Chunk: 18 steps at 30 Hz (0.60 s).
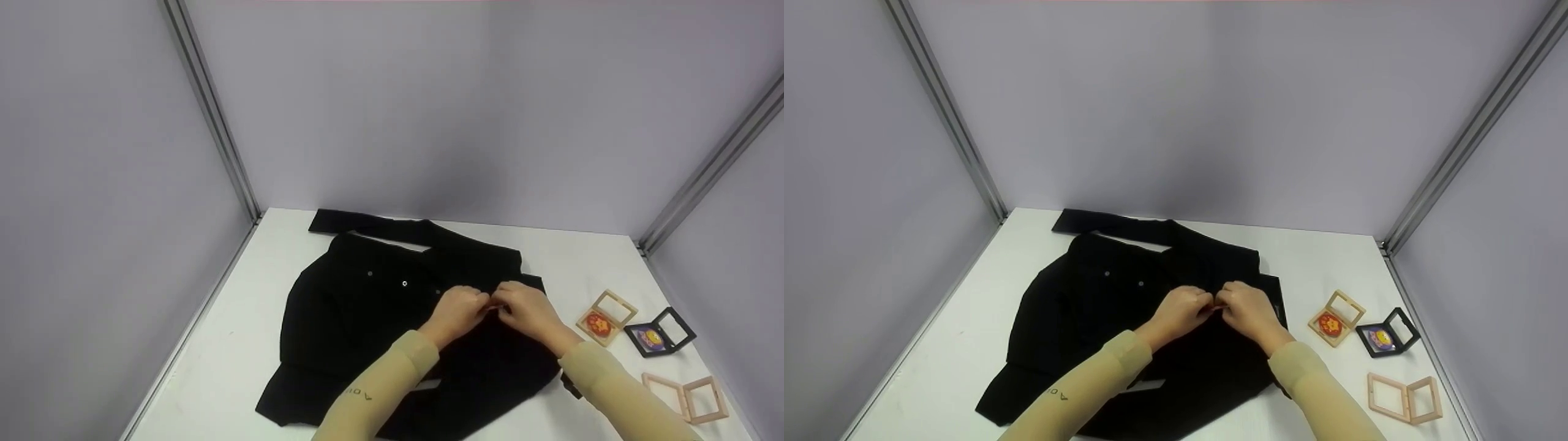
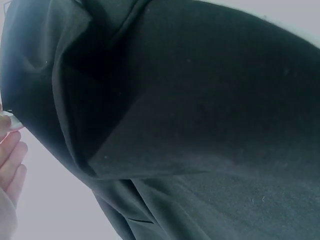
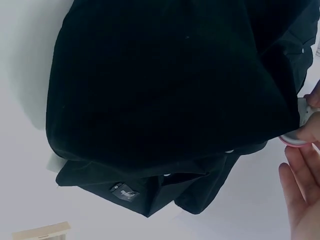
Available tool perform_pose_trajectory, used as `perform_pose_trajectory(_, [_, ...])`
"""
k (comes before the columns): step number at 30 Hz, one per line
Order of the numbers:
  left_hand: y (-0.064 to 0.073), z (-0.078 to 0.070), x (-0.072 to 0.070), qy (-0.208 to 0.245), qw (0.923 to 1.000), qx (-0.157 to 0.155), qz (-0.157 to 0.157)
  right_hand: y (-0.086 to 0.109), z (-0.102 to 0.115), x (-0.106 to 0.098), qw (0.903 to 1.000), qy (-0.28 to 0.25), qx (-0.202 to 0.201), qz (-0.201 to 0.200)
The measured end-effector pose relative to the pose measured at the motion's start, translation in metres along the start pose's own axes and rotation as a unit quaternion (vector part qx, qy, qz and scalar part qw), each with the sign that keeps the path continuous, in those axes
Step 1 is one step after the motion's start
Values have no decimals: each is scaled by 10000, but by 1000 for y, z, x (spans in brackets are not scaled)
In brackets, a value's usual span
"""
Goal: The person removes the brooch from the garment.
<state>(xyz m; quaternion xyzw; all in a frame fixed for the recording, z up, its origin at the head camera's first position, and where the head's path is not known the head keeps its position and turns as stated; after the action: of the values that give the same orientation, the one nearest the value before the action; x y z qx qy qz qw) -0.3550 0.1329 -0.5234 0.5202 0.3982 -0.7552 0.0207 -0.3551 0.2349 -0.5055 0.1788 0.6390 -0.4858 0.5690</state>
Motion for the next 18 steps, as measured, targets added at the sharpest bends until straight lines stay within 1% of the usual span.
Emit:
perform_pose_trajectory(6, [1, 3, 0, 47, 9999, -103, 108, 0, 0, -1, 9998, -160, -48, -62])
perform_pose_trajectory(12, [1, 5, -3, 358, 9991, -187, -111, 1, -2, -3, 9999, -119, 89, -80])
perform_pose_trajectory(15, [1, 5, -2, 400, 9990, -175, -106, 0, 0, -4, 9999, -61, -48, -147])
perform_pose_trajectory(18, [1, 3, 0, 332, 9994, -124, -36, 0, 3, -5, 9991, -30, -326, -280])
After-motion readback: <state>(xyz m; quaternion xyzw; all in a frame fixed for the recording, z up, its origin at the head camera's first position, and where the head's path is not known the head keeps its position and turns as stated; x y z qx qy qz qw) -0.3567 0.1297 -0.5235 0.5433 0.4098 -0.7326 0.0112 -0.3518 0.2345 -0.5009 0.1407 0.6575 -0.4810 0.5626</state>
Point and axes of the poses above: each hand's wrist, its own y-axis away from the middle knuckle, its own x-axis out of the palm, z = x × y, the point moved 8 cm from there along -y, towards the middle knuckle, and after that the axes turned 8 degrees about x, right-handed, at the moved point
